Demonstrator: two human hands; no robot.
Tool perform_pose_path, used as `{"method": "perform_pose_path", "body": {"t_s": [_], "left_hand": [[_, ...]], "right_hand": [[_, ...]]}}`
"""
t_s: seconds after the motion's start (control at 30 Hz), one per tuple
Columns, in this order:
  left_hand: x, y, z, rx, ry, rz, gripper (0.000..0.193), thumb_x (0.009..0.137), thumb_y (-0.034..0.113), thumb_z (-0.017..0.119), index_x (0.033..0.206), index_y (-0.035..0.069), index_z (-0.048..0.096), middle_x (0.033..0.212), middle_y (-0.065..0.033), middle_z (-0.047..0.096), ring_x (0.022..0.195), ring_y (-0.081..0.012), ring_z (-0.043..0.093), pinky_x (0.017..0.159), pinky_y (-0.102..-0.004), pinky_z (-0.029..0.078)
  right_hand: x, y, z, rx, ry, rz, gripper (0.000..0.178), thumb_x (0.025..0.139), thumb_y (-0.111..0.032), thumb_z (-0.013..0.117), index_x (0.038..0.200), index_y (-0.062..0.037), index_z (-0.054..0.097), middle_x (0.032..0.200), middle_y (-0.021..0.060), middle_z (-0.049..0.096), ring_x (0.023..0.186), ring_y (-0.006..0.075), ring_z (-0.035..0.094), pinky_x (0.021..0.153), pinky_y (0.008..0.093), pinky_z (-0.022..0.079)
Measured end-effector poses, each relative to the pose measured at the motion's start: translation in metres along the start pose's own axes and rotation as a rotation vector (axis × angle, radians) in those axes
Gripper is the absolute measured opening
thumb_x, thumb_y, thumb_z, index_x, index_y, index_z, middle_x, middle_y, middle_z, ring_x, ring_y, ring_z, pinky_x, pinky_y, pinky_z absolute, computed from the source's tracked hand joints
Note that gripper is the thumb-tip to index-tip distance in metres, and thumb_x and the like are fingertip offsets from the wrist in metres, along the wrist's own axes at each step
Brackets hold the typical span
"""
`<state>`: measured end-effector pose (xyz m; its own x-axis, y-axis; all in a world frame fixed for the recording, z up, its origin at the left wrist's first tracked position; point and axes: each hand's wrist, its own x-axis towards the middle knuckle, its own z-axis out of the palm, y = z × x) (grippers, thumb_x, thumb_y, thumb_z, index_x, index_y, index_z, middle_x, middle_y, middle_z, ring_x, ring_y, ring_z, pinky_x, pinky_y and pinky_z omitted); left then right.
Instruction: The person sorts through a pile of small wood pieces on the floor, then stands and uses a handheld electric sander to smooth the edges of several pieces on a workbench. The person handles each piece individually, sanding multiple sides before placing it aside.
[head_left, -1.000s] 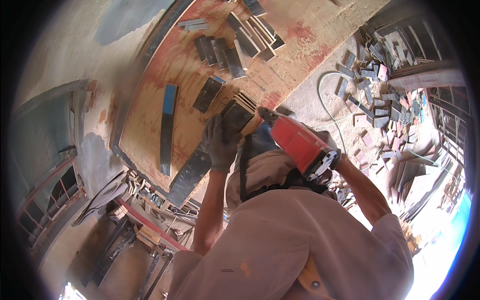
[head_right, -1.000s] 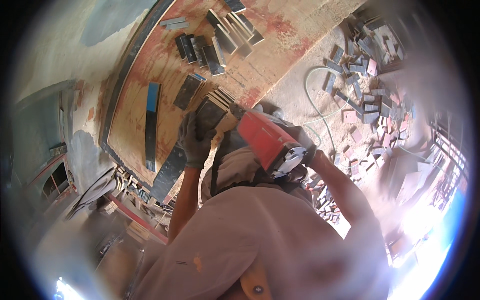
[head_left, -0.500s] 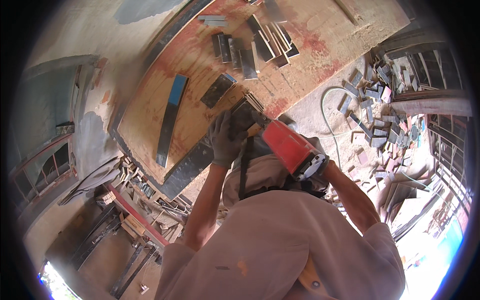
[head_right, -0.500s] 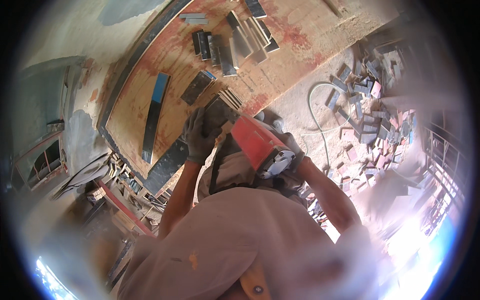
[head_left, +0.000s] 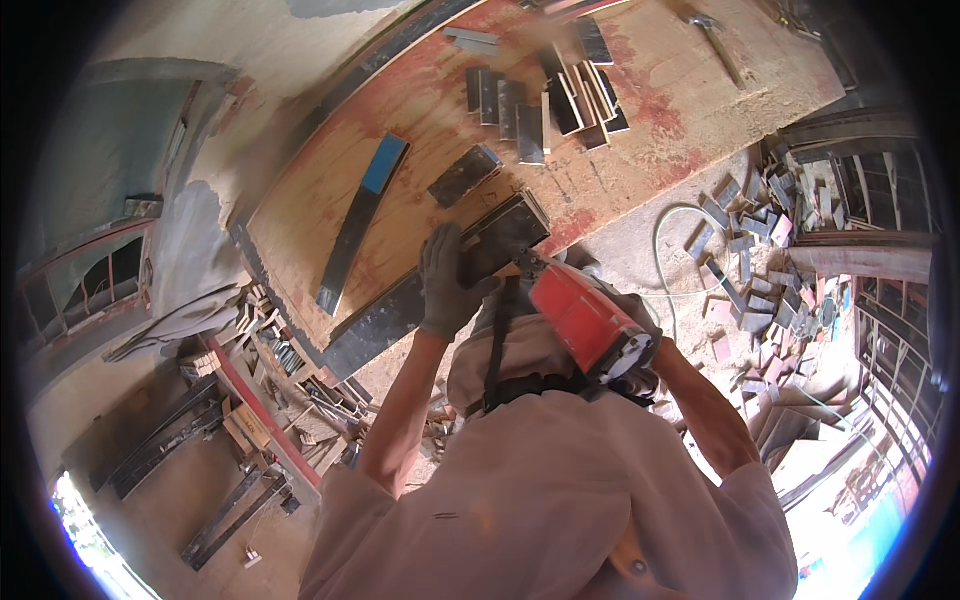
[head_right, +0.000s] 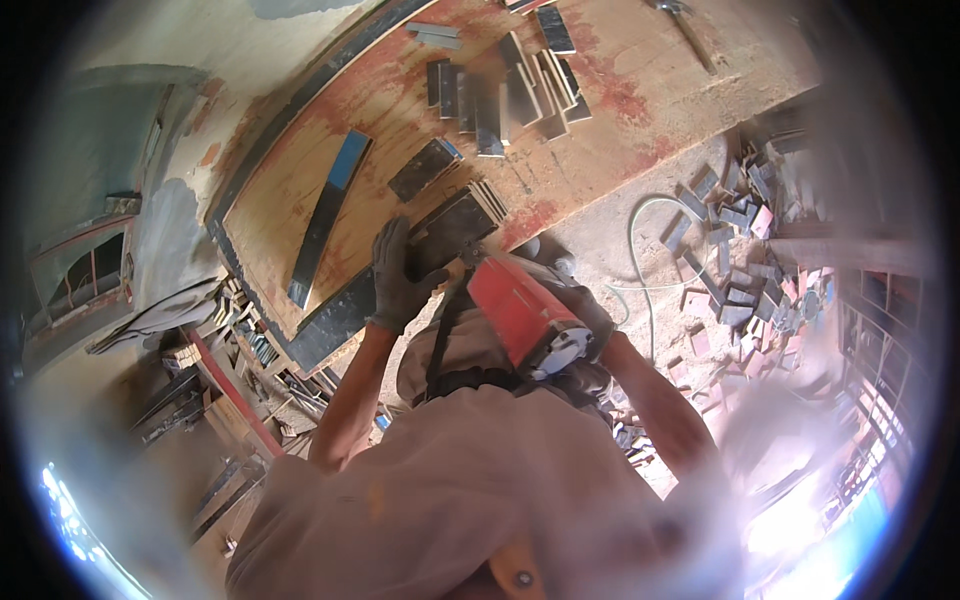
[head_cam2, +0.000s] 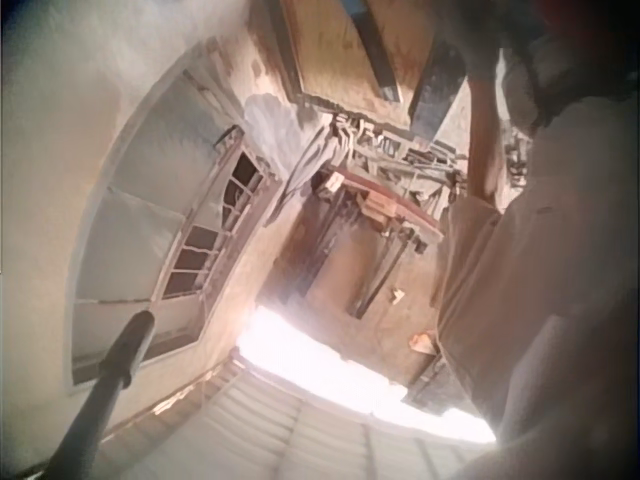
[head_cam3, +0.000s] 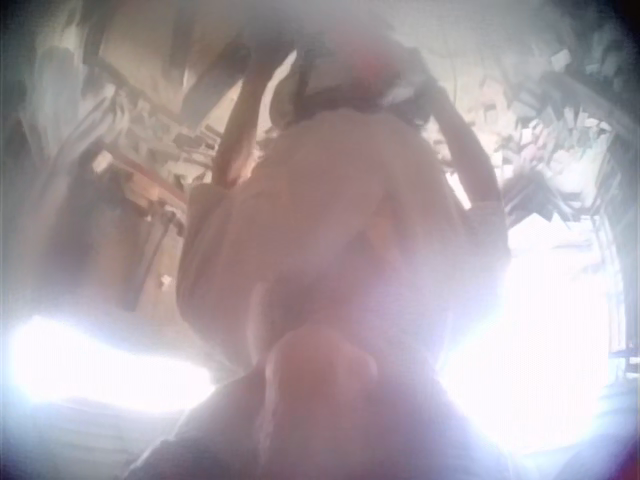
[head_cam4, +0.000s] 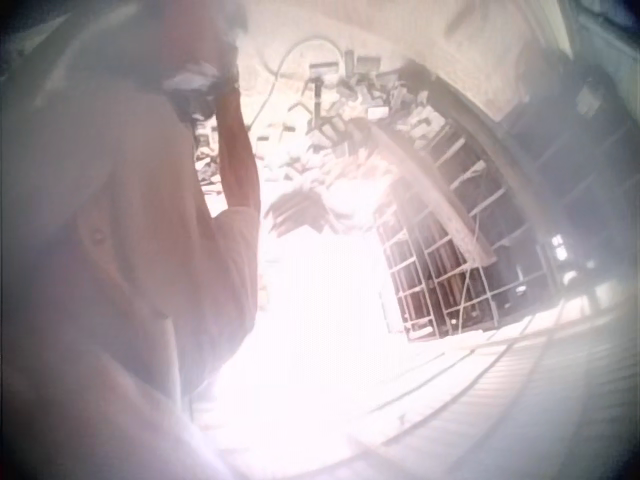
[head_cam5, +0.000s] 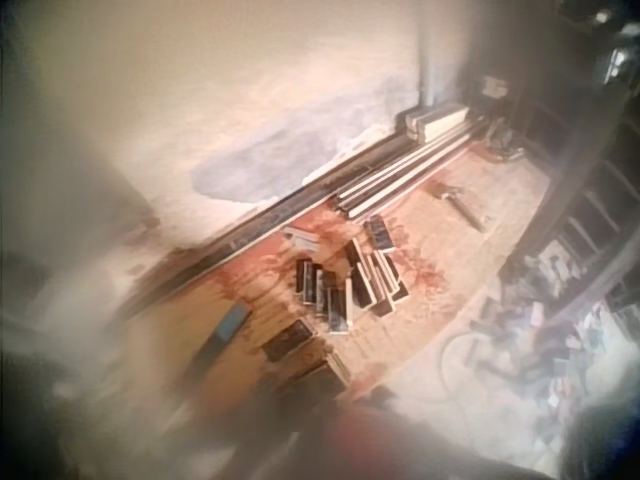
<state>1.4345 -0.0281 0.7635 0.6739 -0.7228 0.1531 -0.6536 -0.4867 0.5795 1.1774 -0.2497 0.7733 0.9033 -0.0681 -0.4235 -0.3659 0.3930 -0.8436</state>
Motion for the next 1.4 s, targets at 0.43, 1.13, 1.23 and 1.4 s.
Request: {"method": "perform_pose_path", "body": {"t_s": [0.43, 1.13, 1.23, 1.4], "left_hand": [[-0.013, -0.022, -0.002, -0.031, 0.038, 0.038, 0.082, 0.060, 0.027, 0.090, 0.134, 0.006, 0.062, 0.134, -0.0168, 0.062, 0.131, -0.0377, 0.053, 0.114, -0.0528, 0.035], [0.081, -0.129, -0.117, 0.160, -0.078, -0.284, 0.095, 0.064, 0.032, 0.090, 0.145, 0.002, 0.049, 0.139, -0.0209, 0.056, 0.125, -0.0386, 0.054, 0.105, -0.0461, 0.046], [0.085, -0.180, -0.099, 0.268, -0.021, -0.321, 0.091, 0.064, 0.030, 0.088, 0.144, 0.009, 0.050, 0.136, -0.0174, 0.058, 0.126, -0.0375, 0.053, 0.105, -0.0501, 0.046], [0.117, -0.169, -0.085, 0.237, -0.126, -0.280, 0.096, 0.064, 0.031, 0.090, 0.146, 0.005, 0.048, 0.138, -0.0196, 0.056, 0.125, -0.0383, 0.053, 0.106, -0.0481, 0.045]], "right_hand": [[0.030, -0.020, 0.021, -0.394, -0.130, -0.074, 0.073, 0.082, -0.026, 0.074, 0.147, -0.0061, 0.048, 0.138, 0.0210, 0.060, 0.124, 0.0371, 0.061, 0.102, 0.0413, 0.051], [-0.095, 0.038, -0.030, -0.197, 0.420, 0.323, 0.055, 0.089, -0.019, 0.068, 0.140, -0.0006, 0.056, 0.120, 0.0132, 0.070, 0.106, 0.0197, 0.068, 0.091, 0.0333, 0.054], [-0.118, 0.040, -0.027, -0.190, 0.486, 0.383, 0.055, 0.089, -0.019, 0.068, 0.139, 0.0002, 0.057, 0.120, 0.0135, 0.071, 0.106, 0.0198, 0.068, 0.092, 0.0333, 0.054], [-0.126, 0.038, -0.014, -0.174, 0.518, 0.433, 0.054, 0.089, -0.019, 0.068, 0.138, 0.0016, 0.057, 0.119, 0.0139, 0.071, 0.105, 0.0199, 0.069, 0.092, 0.0334, 0.055]]}}
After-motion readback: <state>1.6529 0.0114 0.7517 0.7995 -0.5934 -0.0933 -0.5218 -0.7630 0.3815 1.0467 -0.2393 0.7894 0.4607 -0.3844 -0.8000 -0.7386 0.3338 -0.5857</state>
